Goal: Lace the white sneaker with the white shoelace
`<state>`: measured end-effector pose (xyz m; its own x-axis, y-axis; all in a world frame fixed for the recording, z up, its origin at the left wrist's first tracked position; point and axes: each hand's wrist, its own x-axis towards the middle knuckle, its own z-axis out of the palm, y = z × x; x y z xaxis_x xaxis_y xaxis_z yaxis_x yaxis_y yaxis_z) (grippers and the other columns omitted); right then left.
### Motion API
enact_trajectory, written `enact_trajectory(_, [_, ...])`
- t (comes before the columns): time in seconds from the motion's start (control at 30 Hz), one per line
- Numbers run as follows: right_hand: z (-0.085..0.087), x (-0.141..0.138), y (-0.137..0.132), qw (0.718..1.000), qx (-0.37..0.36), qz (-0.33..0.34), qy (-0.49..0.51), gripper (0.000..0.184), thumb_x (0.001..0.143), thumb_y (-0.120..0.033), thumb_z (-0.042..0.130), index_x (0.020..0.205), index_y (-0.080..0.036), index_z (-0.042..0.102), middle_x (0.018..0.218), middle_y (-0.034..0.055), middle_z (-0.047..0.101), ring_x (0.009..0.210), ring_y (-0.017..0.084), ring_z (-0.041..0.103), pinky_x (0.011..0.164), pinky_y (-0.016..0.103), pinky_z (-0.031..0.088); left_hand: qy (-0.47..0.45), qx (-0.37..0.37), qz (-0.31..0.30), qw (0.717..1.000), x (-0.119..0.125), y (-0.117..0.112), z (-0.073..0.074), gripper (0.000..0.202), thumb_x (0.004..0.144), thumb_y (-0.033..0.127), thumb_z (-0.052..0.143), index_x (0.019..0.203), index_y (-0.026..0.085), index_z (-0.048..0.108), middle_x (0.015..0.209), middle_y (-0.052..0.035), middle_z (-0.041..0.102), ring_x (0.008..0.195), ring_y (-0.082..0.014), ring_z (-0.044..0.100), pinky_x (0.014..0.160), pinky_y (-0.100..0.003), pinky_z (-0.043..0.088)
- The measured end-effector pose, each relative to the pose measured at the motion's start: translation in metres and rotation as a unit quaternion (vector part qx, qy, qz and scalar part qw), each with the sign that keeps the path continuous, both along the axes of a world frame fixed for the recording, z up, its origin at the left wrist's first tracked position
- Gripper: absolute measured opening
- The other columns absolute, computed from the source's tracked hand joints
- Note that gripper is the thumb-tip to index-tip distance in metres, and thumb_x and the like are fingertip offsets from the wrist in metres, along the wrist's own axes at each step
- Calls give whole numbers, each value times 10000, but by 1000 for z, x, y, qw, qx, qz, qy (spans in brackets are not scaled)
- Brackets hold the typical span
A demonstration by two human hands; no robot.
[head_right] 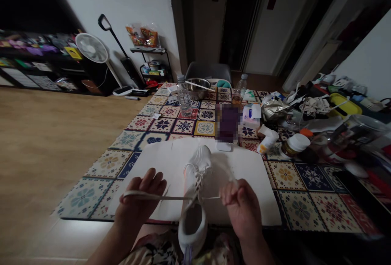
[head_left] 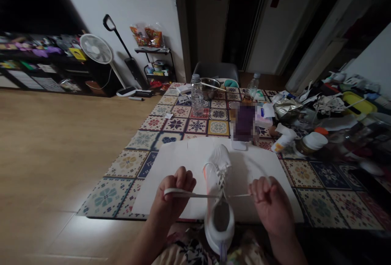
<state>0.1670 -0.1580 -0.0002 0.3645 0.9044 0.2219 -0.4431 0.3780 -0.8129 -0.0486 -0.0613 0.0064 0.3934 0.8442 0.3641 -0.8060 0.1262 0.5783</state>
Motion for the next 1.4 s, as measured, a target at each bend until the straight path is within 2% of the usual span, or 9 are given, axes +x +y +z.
enact_trajectory(0.17, [5, -3, 5, 990, -60, -126, 12, 296, 862, -435, 693, 703, -223, 561, 534, -80, 372, 456, 77, 291, 434, 177, 314, 107, 84, -87, 987, -10, -8, 4, 257, 791, 300, 782, 590, 181, 676, 591, 1, 499, 528, -94, 484, 510, -233, 352])
enact_trajectory(0.27, [0, -17, 2, 980, -69, -118, -144, 198, 879, -398, 681, 784, -234, 623, 547, -68, 451, 473, 82, 388, 441, 173, 342, 270, 107, -135, 947, -1, -16, 3, 87, 763, 216, 815, 832, 190, 770, 692, -33, 642, 670, -127, 594, 631, -241, 430])
enact_trajectory(0.37, [-2, -29, -2, 927, 6, -54, -371, 89, 915, -277, 640, 839, -234, 658, 685, -22, 616, 613, 105, 567, 571, 191, 455, 272, 25, -140, 952, 16, -19, -3, 430, 714, 249, 857, 1117, 259, 707, 685, 26, 626, 613, -87, 556, 609, -205, 425])
enact_trajectory(0.57, [2, -29, -4, 844, 86, -30, -528, 103, 931, -186, 584, 1024, -221, 612, 862, 26, 670, 794, 135, 642, 750, 216, 507, 293, 33, -85, 952, 27, -16, -10, 269, 708, 331, 853, 865, 161, 718, 682, 0, 643, 603, -89, 551, 576, -191, 422])
enact_trajectory(0.73, [5, -31, -4, 857, 75, -46, -508, 89, 949, -168, 532, 911, -219, 595, 764, -1, 625, 701, 116, 603, 673, 196, 489, 324, 167, 18, 931, 24, -20, -9, 194, 809, 268, 772, 702, 145, 666, 702, -34, 677, 686, -111, 611, 663, -201, 468])
enact_trajectory(0.8, [3, -35, -4, 876, 61, -51, -476, 134, 958, -167, 506, 870, -220, 592, 723, -14, 612, 663, 108, 595, 636, 183, 482, 314, 165, 18, 935, 23, -23, -12, 142, 810, 227, 772, 895, 188, 664, 737, -15, 696, 676, -102, 625, 643, -184, 476])
enact_trajectory(0.97, [-9, -42, -3, 916, 9, -113, -386, 122, 917, -171, 589, 815, -228, 558, 671, -53, 589, 573, 82, 571, 555, 143, 470, 283, 167, -13, 944, 22, -29, -17, 548, 853, 179, 728, 1291, 312, 427, 842, 7, 700, 737, -104, 663, 654, -178, 508])
enact_trajectory(1.23, [3, -37, -4, 872, 56, -30, -486, 146, 910, -124, 518, 971, -228, 601, 857, 25, 650, 806, 150, 637, 744, 231, 523, 276, 165, 91, 942, 25, -34, -15, 657, 815, 160, 757, 1322, 279, 356, 769, 9, 689, 792, -155, 668, 646, -197, 503])
enact_trajectory(1.4, [0, -40, 0, 850, 72, -65, -518, 138, 869, -103, 543, 914, -231, 570, 825, 19, 620, 743, 147, 621, 683, 234, 523, 291, 93, 81, 949, 26, -31, -9, 669, 769, 170, 792, 1277, 268, 367, 719, 41, 678, 663, -116, 644, 609, -180, 482])
